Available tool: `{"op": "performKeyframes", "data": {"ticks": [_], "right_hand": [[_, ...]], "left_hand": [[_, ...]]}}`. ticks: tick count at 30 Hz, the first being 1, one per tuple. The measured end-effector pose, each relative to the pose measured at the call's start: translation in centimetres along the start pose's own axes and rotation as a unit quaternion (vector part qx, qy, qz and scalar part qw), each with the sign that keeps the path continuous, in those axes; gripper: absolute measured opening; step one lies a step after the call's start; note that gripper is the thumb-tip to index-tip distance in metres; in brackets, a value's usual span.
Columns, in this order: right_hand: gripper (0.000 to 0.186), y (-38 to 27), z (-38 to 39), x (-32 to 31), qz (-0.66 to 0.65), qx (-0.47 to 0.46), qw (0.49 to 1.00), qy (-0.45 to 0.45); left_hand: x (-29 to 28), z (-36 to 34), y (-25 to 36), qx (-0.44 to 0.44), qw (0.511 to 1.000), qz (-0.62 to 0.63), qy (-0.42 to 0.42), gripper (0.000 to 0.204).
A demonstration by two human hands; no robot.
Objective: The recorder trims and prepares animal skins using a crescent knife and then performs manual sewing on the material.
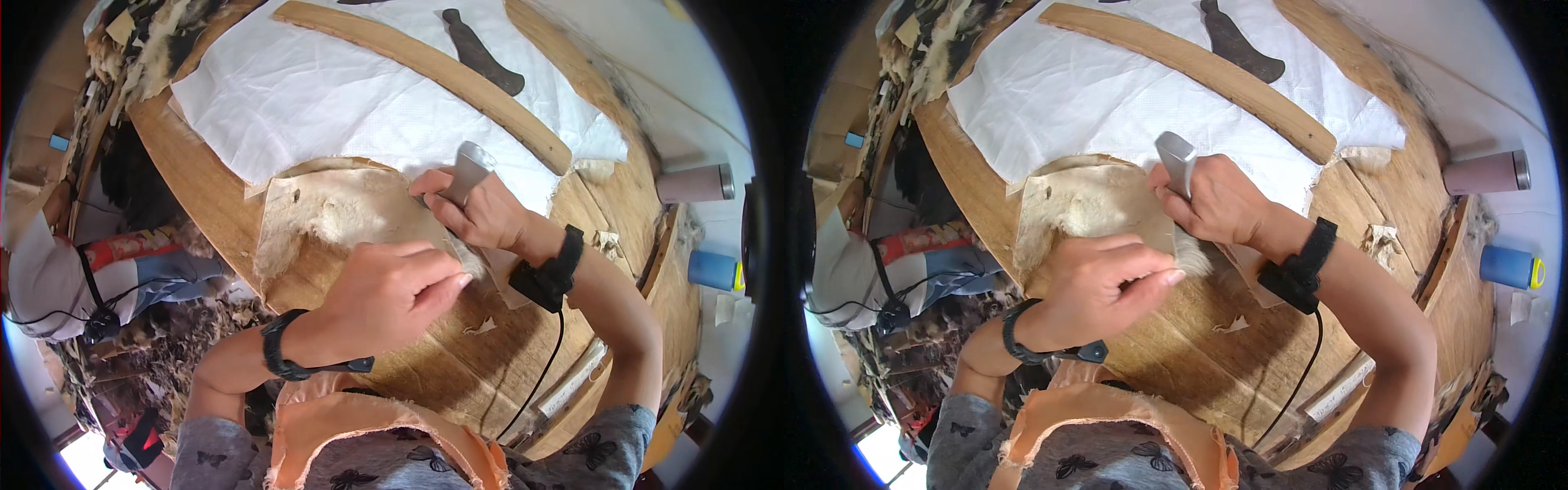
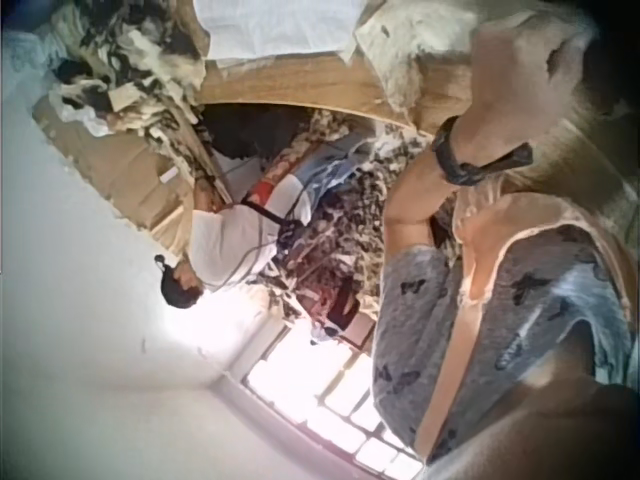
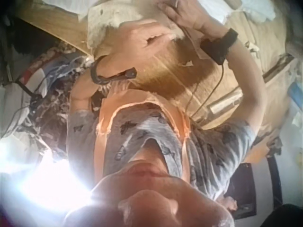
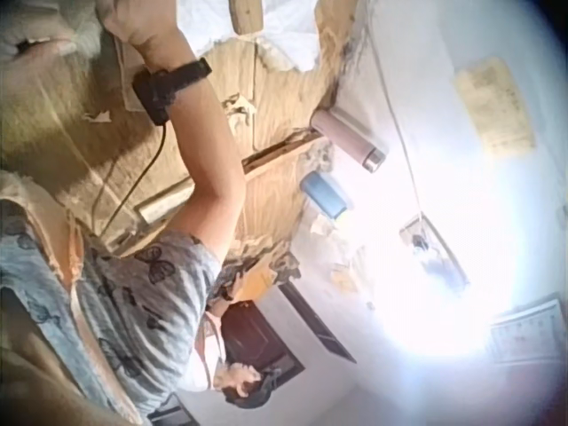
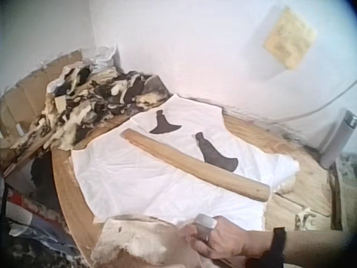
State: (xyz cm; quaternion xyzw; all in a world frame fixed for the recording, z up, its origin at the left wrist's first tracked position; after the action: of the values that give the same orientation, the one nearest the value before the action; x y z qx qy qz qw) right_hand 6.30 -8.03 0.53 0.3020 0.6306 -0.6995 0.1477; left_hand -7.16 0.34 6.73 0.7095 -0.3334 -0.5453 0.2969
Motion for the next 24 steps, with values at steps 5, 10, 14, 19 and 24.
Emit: {"op": "performKeyframes", "data": {"ticks": [5,10,14,19,24], "right_hand": [[0.020,0.5,-0.2,0.9,-0.060,-0.134,0.983,0.107],[0.022,-0.4,-1.2,0.2,-0.051,-0.032,0.996,0.068],[0.022,0.0,-2.1,0.4,-0.029,0.020,0.997,0.065],[0.025,0.1,-2.2,0.3,0.036,-0.007,0.996,0.077],[0.028,0.1,-3.1,0.6,0.057,0.039,0.994,0.081]], "left_hand": [[-0.8,0.1,0.0,-0.012,0.999,-0.025,-0.034,0.006],[-4.6,0.7,-0.9,-0.081,0.997,-0.011,0.005,0.008],[-7.5,1.3,-1.8,-0.211,0.977,0.013,0.028,0.004],[-9.5,1.6,-0.6,-0.221,0.974,-0.017,0.055,0.005],[-11.4,1.7,-0.7,-0.239,0.965,-0.027,0.103,0.006]]}}
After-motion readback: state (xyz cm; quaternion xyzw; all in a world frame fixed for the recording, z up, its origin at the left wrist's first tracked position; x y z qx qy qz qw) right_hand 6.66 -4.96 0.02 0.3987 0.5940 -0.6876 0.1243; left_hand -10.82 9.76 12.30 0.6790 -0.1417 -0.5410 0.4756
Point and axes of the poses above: each hand's wrist, its own z-axis away from the middle knuckle, its own x-axis out of the palm, y = z × x, the point moved 3 cm from there along -z, towards the middle knuckle, and after that the axes turned 7 degrees about -z, right-handed, at the moved point
